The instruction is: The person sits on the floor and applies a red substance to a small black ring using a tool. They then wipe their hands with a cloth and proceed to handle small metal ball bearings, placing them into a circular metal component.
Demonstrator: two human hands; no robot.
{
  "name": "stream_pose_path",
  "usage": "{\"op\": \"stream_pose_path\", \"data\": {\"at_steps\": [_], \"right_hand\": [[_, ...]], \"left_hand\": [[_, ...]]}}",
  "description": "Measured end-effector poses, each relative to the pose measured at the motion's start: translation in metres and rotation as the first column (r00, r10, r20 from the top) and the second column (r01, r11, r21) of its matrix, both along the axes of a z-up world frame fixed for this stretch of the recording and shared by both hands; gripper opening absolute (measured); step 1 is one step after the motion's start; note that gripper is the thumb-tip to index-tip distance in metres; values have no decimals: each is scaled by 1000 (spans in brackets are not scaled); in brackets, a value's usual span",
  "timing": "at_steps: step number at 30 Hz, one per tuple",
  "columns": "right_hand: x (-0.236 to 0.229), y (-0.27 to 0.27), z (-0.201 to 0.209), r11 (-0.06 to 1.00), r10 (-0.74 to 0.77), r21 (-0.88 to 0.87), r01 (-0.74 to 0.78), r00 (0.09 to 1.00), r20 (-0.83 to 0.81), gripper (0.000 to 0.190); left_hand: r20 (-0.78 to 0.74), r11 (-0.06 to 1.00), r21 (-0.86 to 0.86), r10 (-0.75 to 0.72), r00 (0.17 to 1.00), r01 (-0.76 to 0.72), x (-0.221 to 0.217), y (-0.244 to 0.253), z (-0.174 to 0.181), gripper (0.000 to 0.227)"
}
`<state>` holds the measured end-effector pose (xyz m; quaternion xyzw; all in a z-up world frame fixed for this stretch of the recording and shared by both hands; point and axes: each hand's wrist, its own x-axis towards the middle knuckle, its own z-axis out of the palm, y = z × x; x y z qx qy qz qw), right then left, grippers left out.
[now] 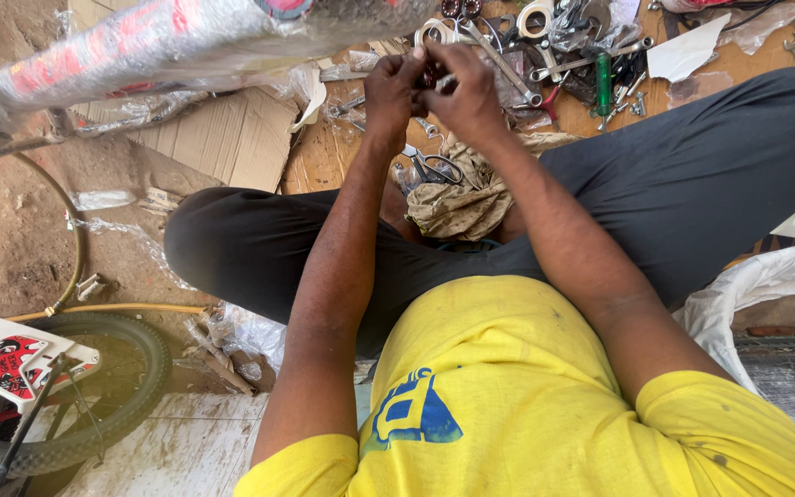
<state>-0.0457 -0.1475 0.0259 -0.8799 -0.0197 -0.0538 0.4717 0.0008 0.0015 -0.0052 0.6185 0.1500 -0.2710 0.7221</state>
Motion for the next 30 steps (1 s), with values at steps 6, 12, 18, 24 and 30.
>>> {"op": "stream_pose_path", "data": {"at_steps": [6,12,18,24,30], "right_hand": [[-3,-2,-55,988,-144,-91,121,942,-305,37],[19,-47,-130,890,-251,-455,17,852,-459,30],[74,-66,-150,592,-44,-791,-155,974,-223,29],[-22,-35,-83,385,396,-183,-905,341,-852,38],[-55,-21,-117,546,420,-247,-801,516,-746,40]], "left_hand": [[18,955,290,-75,997,67,-7,-7,-1,62],[99,924,371,-135,986,90,-3,-9,-17,62],[71,938,321,-158,985,128,-3,-5,-30,51],[-2,992,124,-41,999,40,4,-10,-54,39],[2,992,129,-16,1000,15,9,-21,-41,44]]}}
